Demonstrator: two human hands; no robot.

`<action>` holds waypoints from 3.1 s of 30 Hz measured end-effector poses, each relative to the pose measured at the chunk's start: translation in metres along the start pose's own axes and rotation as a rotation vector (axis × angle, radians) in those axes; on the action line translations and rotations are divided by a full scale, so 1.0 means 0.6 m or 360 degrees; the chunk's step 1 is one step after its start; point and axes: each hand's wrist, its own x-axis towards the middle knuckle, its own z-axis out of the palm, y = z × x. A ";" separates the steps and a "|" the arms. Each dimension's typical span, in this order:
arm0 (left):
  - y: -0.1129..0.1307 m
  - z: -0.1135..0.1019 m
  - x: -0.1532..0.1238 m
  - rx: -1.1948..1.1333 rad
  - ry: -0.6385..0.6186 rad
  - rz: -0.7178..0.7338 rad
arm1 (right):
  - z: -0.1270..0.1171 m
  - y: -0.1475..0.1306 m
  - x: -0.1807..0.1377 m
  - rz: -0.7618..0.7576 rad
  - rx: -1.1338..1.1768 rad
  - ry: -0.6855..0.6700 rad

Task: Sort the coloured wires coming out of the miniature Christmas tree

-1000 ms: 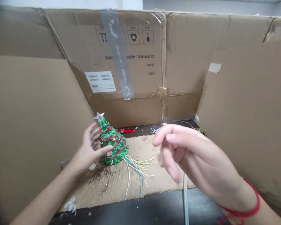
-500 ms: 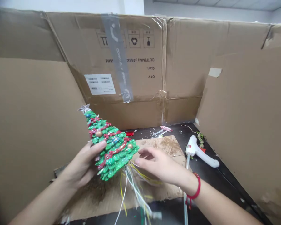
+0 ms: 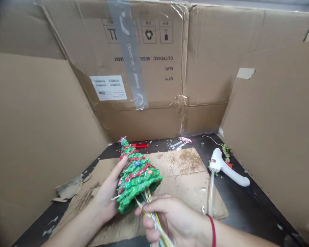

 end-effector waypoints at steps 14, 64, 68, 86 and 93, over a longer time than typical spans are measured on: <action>0.011 -0.001 0.006 -0.0170 0.0245 0.0196 | 0.013 -0.003 -0.013 -0.0156 -0.0404 0.0098; -0.020 0.001 -0.024 -0.0170 -0.0068 0.0170 | -0.009 0.020 0.004 -0.0209 -0.0646 0.0216; -0.009 0.002 -0.014 -0.0091 -0.0041 0.0268 | -0.017 0.020 -0.004 -0.0201 -0.0900 0.0065; -0.003 0.002 -0.013 0.0101 0.0160 0.0351 | -0.003 -0.021 -0.024 -0.0111 -0.1328 0.0138; -0.011 0.010 -0.016 0.0007 0.0223 0.0290 | 0.004 -0.014 -0.014 -0.0676 -0.1439 0.0267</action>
